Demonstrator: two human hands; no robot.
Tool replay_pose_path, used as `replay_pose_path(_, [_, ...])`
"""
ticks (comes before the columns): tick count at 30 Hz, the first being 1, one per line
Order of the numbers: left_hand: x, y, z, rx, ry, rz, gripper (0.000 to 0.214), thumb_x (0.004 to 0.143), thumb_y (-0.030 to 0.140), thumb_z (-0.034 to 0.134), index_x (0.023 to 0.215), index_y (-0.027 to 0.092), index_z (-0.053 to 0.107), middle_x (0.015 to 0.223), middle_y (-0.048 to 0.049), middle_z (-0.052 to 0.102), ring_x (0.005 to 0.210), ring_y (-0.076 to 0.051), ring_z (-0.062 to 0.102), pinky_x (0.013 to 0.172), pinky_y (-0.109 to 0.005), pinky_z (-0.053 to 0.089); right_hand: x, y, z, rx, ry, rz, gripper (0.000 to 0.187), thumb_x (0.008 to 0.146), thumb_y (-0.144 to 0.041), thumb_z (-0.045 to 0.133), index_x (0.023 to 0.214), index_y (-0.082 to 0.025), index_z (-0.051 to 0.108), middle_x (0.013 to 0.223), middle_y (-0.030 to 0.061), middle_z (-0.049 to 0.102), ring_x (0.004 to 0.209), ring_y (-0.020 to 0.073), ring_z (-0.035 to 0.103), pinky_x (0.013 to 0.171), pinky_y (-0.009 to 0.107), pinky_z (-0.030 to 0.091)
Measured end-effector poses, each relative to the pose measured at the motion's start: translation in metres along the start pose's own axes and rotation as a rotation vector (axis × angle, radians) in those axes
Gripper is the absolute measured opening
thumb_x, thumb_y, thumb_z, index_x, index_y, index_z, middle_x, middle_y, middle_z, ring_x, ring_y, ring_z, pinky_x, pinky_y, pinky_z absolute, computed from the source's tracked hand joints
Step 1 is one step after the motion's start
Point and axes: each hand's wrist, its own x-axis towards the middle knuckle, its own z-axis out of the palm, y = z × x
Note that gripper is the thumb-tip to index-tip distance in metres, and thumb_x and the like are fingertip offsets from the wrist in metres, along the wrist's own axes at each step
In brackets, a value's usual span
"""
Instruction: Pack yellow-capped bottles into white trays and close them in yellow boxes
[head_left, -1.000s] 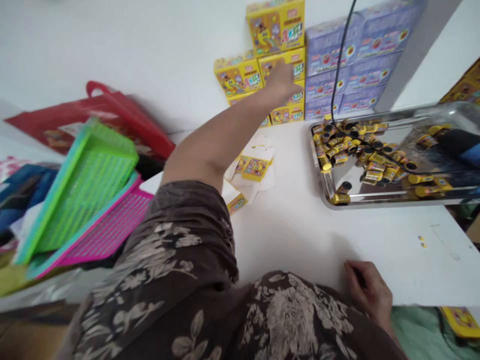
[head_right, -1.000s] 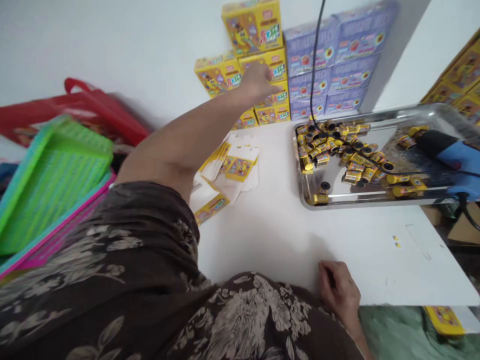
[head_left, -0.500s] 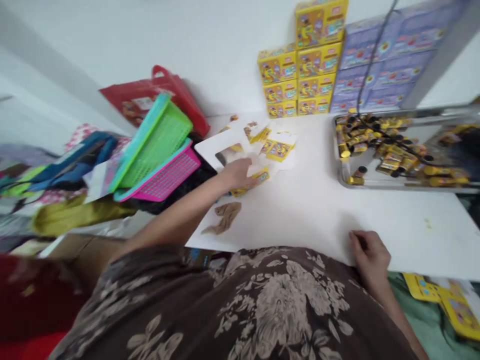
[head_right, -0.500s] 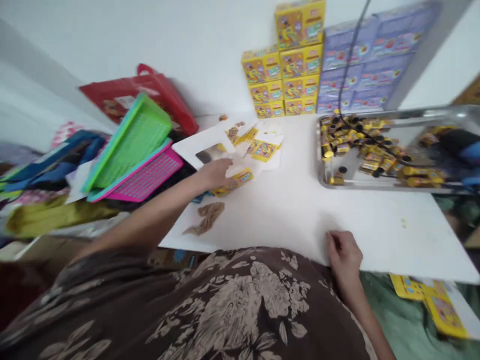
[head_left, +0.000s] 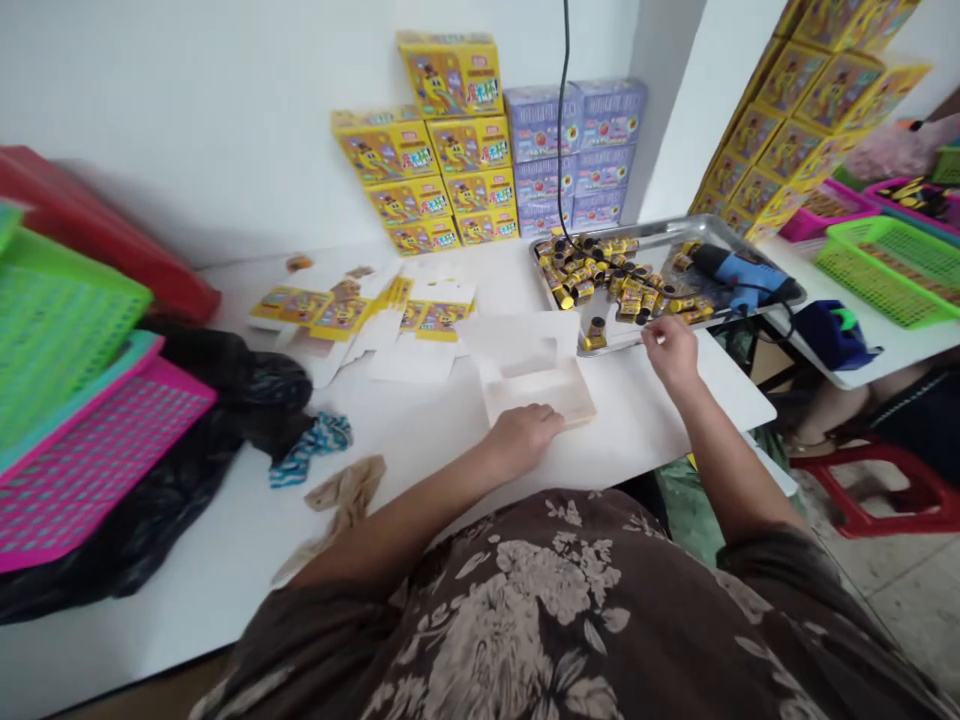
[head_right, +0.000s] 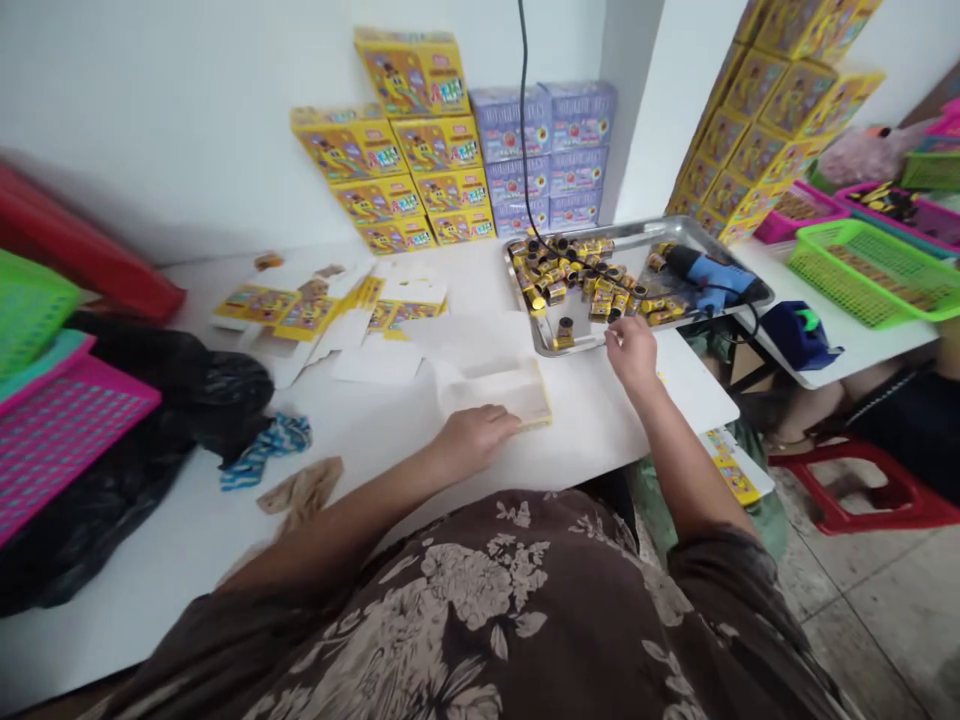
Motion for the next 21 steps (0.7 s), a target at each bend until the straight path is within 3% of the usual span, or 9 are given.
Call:
replay_pose_path(2, [0.008,0.009,0.0,-0.063,0.129,0.053,0.017,0.106,0.028,0.062,0.099,0.023,0.077,0.088,-0.0066,0.074,0.085,-0.022,0.07,0.073,-0.032,0.053,0.042,-0.008,-0.006,-0.209,-0.067,0.025,0.029,0.098,-0.018,0.057,0.116,-0.013,0.079,0.129,0.0213,0.075,0.13,0.0352,0.067,0.115,0.044,0.053])
replay_pose_path(5, [0.004,0.008,-0.01,-0.176,0.519,0.065,0.019,0.104,0.043,0.072,0.101,0.026,0.078,0.088,-0.0059,0.074,0.084,-0.022,0.07,0.075,-0.034,0.056,0.088,-0.017,-0.004,-0.411,-0.222,0.103,0.042,0.106,-0.025,0.057,0.142,-0.009,0.072,0.145,0.026,0.068,0.135,0.0377,0.066,0.116,0.045,0.051])
replay_pose_path(8, [-0.002,-0.011,-0.019,-0.23,0.909,-0.108,0.013,0.1,0.039,0.077,0.097,0.026,0.075,0.09,-0.0057,0.074,0.085,-0.022,0.068,0.074,-0.034,0.057,0.113,-0.025,0.01,-0.455,-0.311,0.094,0.055,0.107,-0.043,0.066,0.152,-0.011,0.067,0.156,0.027,0.06,0.137,0.0384,0.065,0.117,0.045,0.05])
replay_pose_path(11, [0.0,-0.04,-0.018,-0.392,1.063,-0.382,0.02,0.094,0.044,0.079,0.096,0.025,0.071,0.092,-0.0051,0.069,0.086,-0.021,0.067,0.069,-0.032,0.055,0.122,-0.035,0.03,-0.473,-0.31,0.148,0.071,0.104,-0.054,0.071,0.157,-0.008,0.062,0.164,0.0316,0.048,0.14,0.0406,0.063,0.118,0.046,0.049])
replay_pose_path(15, [0.007,-0.07,0.0,-0.749,1.072,-0.661,0.05,0.08,0.059,0.081,0.112,0.025,0.065,0.112,-0.008,0.07,0.097,-0.022,0.069,0.074,-0.031,0.056,0.119,-0.047,0.053,-0.485,-0.263,0.225,0.058,0.109,-0.037,0.063,0.157,-0.006,0.057,0.164,0.0337,0.045,0.143,0.0382,0.062,0.118,0.042,0.049])
replay_pose_path(18, [0.009,-0.075,0.01,-0.965,0.875,-0.652,0.064,0.071,0.063,0.084,0.118,0.025,0.064,0.11,-0.0065,0.072,0.1,-0.024,0.071,0.082,-0.034,0.057,0.112,-0.052,0.06,-0.482,-0.278,0.208,0.053,0.106,-0.017,0.055,0.158,-0.007,0.056,0.16,0.0323,0.051,0.143,0.0356,0.063,0.115,0.039,0.052])
replay_pose_path(21, [0.009,-0.071,0.012,-1.124,0.674,-0.592,0.05,0.069,0.062,0.084,0.097,0.023,0.069,0.092,-0.003,0.072,0.09,-0.023,0.069,0.082,-0.035,0.054,0.106,-0.052,0.059,-0.495,-0.302,0.182,0.054,0.106,-0.014,0.052,0.158,-0.004,0.055,0.157,0.0352,0.054,0.144,0.0389,0.063,0.115,0.044,0.053])
